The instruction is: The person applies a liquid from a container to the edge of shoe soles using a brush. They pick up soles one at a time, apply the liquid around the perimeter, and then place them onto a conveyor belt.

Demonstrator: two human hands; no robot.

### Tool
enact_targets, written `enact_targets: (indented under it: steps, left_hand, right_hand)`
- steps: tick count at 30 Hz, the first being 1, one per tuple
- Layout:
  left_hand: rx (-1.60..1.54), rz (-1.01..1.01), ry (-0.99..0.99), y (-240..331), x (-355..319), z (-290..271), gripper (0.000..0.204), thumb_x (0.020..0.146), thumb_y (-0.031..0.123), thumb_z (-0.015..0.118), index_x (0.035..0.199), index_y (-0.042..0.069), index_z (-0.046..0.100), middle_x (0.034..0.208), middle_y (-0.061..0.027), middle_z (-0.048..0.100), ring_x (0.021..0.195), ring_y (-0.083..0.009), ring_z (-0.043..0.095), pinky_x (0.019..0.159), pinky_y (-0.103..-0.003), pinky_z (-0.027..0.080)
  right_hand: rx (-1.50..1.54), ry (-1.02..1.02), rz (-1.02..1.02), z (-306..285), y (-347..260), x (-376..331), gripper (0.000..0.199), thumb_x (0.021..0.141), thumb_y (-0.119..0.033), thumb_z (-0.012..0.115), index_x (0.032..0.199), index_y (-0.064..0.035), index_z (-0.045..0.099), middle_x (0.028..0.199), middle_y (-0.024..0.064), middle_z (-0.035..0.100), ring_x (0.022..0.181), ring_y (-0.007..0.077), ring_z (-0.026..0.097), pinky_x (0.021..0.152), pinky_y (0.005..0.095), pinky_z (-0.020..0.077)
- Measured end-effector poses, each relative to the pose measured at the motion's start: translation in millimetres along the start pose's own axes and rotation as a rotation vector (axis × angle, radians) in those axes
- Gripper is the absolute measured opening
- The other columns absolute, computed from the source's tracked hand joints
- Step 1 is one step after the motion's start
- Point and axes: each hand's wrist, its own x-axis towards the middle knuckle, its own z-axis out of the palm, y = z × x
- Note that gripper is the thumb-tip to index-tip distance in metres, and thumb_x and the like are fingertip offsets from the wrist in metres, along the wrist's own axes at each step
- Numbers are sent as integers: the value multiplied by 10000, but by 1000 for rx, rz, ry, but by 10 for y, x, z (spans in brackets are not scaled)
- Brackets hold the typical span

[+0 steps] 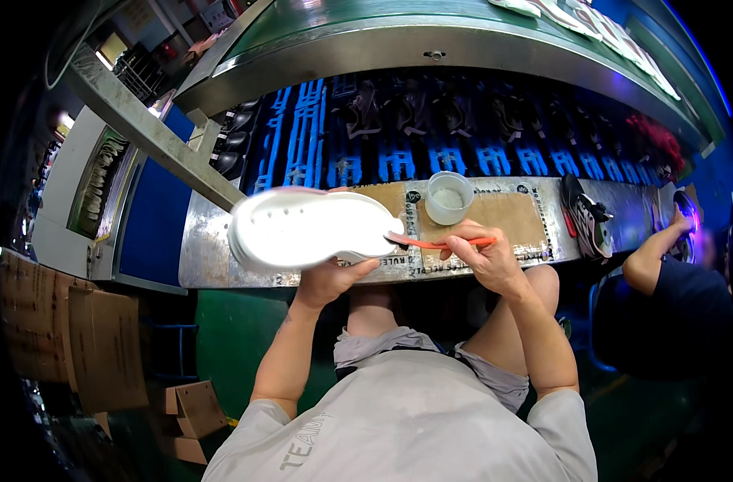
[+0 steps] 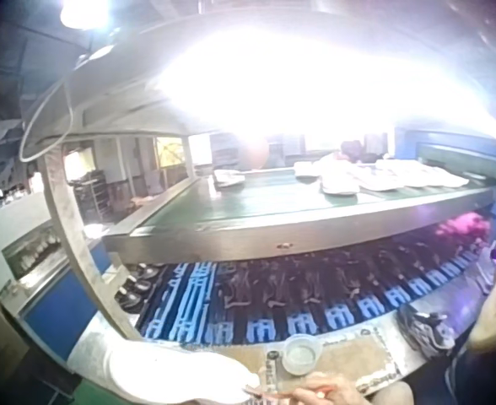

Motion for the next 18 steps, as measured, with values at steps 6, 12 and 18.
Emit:
enact_targets:
  steps: [6,12,18]
  left_hand:
    - [-387,57,-47,-142,201,205,689,872,183,794,1433,52,415,1287,-145,571,1135,-222,617,1051,-370,503]
    - [15,50,-57,-479,342,129,724,826,135,816,1430,67,422,1351,-158,512,1187,-272,587,1045,-386,503]
    - [275,123,-37,-579,386,70,766,779,87,837,1427,83,428,1416,-172,453,1238,-321,557,1039,-402,502]
  right_hand:
    - [235,15,72,98,-147,-199,231,1031,-124,590,1111,17,754,945,105,739,866,161,693,831,289,530]
    - [311,62,-61,111,-389,-357,195,1004,-84,609,1069,2,771,863,77,761,825,156,641,799,294,508]
    - [240,26,-119,192,-717,-439,163,982,-46,623,1019,13,770,828,74,767,772,153,642,761,291,502]
